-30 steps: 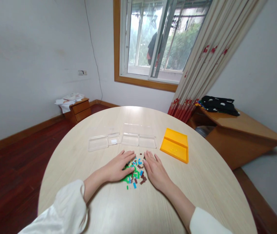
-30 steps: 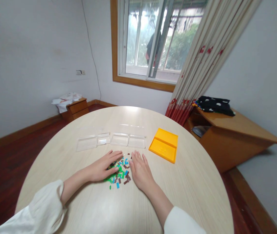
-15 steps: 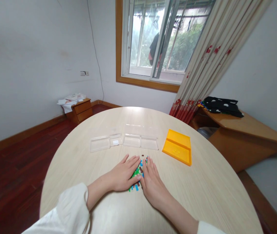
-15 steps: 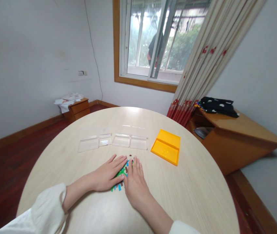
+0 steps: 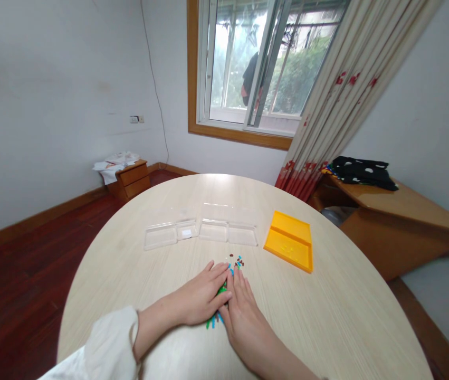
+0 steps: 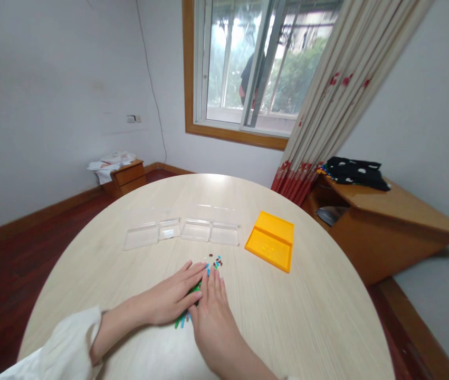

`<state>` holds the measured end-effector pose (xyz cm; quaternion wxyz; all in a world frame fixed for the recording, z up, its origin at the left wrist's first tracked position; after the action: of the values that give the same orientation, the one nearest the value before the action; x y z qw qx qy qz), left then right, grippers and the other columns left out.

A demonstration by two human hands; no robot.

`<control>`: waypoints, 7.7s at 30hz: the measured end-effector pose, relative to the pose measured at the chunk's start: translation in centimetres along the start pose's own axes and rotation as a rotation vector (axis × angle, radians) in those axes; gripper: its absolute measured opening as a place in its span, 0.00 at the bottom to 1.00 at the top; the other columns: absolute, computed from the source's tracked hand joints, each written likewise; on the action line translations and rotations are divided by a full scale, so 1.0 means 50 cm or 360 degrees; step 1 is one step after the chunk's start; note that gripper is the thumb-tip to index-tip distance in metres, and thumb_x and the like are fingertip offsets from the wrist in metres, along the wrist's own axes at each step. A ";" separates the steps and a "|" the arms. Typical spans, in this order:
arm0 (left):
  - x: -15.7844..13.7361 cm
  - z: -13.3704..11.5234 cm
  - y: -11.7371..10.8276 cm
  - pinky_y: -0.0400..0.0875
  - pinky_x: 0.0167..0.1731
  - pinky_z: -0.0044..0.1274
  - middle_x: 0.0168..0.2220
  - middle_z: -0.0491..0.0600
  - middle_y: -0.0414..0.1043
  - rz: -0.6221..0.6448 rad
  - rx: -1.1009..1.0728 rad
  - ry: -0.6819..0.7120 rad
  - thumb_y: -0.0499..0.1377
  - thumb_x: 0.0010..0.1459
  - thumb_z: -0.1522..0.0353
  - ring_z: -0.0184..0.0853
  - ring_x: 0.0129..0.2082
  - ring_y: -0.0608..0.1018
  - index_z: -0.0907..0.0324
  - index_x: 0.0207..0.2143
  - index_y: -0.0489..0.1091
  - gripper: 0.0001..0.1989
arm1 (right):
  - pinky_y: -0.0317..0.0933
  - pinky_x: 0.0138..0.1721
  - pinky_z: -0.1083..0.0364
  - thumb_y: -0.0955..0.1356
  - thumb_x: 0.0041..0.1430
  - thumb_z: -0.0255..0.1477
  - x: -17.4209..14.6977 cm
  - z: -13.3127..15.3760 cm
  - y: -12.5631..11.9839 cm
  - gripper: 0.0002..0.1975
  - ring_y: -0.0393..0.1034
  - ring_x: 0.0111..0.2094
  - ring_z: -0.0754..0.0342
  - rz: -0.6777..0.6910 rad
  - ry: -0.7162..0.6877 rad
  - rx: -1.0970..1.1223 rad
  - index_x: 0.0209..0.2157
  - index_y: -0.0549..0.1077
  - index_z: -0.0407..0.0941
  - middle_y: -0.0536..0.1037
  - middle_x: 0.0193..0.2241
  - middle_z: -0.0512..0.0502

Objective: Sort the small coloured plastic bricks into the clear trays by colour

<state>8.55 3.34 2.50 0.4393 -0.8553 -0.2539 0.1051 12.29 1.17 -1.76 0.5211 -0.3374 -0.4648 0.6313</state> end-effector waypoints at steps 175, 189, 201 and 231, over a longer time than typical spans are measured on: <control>0.111 0.076 -0.071 0.65 0.48 0.28 0.38 0.51 0.74 -0.0515 -0.0155 0.0176 0.48 0.44 0.80 0.35 0.42 0.72 0.60 0.30 0.75 0.18 | 0.57 0.40 0.51 0.58 0.62 0.31 0.127 -0.197 -0.211 0.16 0.65 0.36 0.49 -0.1329 0.0067 0.0174 0.45 0.71 0.40 0.74 0.32 0.42; 0.069 0.106 -0.130 0.61 0.53 0.34 0.48 0.55 0.67 -0.1081 -0.0053 0.0115 0.50 0.44 0.80 0.38 0.50 0.68 0.62 0.43 0.69 0.22 | 0.62 0.34 0.55 0.60 0.52 0.23 0.138 -0.159 -0.186 0.11 0.68 0.29 0.54 -0.0986 -0.0153 0.0523 0.32 0.73 0.42 0.76 0.28 0.45; 0.065 0.151 -0.134 0.58 0.54 0.38 0.50 0.57 0.65 -0.1185 0.0072 -0.0088 0.51 0.44 0.78 0.42 0.51 0.66 0.65 0.45 0.66 0.23 | 0.53 0.24 0.60 0.61 0.45 0.22 0.143 -0.173 -0.120 0.10 0.59 0.21 0.59 -0.0261 -0.0049 0.0867 0.23 0.73 0.41 0.70 0.17 0.51; 0.068 0.120 -0.127 0.65 0.37 0.28 0.27 0.48 0.69 -0.1003 -0.0079 -0.0018 0.50 0.47 0.77 0.35 0.33 0.69 0.60 0.24 0.68 0.09 | 0.46 0.22 0.63 0.64 0.37 0.18 0.148 -0.171 -0.100 0.15 0.51 0.20 0.64 0.0180 -0.0047 0.1114 0.31 0.74 0.39 0.59 0.17 0.58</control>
<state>6.86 12.40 4.23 0.4277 -0.7444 -0.5113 -0.0376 20.10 10.49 0.48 0.5625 -0.1545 -0.2084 0.7850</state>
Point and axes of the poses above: each hand's wrist, its own x-axis towards the middle knuckle, its own y-axis out of the palm, z = x × y, the point moved 10 cm from there along x, towards the middle knuckle
